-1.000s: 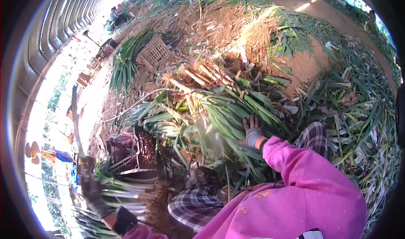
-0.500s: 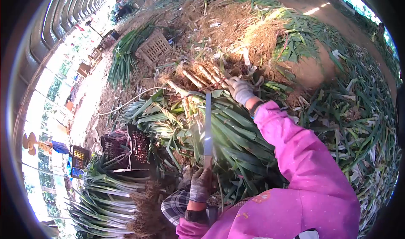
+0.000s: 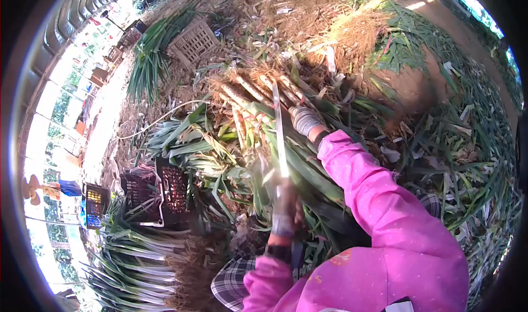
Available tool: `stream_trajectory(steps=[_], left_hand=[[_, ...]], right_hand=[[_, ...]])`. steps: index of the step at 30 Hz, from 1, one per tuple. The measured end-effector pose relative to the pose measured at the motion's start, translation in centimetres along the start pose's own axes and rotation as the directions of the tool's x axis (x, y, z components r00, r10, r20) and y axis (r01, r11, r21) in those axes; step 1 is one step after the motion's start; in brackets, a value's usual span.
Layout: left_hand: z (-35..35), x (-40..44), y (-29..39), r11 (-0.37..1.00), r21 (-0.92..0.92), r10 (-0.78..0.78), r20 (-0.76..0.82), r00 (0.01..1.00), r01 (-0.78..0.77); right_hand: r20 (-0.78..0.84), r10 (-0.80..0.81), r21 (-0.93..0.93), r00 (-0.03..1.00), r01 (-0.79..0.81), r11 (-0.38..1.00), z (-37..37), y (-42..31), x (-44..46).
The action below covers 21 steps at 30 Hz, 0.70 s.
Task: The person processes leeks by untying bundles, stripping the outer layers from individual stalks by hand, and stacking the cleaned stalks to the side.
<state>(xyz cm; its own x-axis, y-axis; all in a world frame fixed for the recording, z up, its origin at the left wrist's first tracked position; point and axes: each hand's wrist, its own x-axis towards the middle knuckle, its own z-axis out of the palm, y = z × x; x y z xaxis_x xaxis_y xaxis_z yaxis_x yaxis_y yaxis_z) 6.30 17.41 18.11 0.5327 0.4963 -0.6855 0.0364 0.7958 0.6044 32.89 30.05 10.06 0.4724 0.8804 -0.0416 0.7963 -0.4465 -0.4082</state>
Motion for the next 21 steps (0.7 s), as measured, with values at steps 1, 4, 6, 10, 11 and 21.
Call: stream_trajectory(steps=[1, 4, 6, 10, 11, 21], left_hand=[[0.8, 0.6, 0.5, 0.998, 0.054, -0.008, -0.021, 1.0, 0.009], [3.2, 2.4, 0.1, 0.998, -0.016, 0.067, -0.047, 0.997, -0.068], [3.4, 0.6, -1.1, 0.988, -0.153, 0.04, 0.055, 0.998, -0.031], [-0.1, -6.7, -3.9, 0.954, -0.299, 0.045, 0.224, 0.974, 0.025], [-1.3, -8.9, -4.9, 0.956, -0.292, 0.034, 0.233, 0.972, 0.037], [-7.2, -28.2, -8.2, 0.93, 0.161, 0.34, -0.025, 0.94, -0.331]], right_hand=[[-0.053, -0.018, -0.003, 0.998, 0.018, 1.0, 0.1, 0.2, -0.7], [-0.202, -0.102, -0.014, 0.974, 0.101, 0.995, 0.3, 1.0, -2.5], [-0.201, -0.102, -0.014, 0.974, 0.101, 0.995, -0.2, 1.2, -3.9], [0.072, -0.001, -0.153, 0.997, 0.012, 0.988, -3.3, 0.8, -5.0], [0.09, -0.032, -0.275, 0.995, 0.056, 0.96, -3.7, 0.1, -5.5], [-0.405, 0.251, 0.639, 0.879, 0.076, 0.765, -16.2, 6.8, -12.0]])
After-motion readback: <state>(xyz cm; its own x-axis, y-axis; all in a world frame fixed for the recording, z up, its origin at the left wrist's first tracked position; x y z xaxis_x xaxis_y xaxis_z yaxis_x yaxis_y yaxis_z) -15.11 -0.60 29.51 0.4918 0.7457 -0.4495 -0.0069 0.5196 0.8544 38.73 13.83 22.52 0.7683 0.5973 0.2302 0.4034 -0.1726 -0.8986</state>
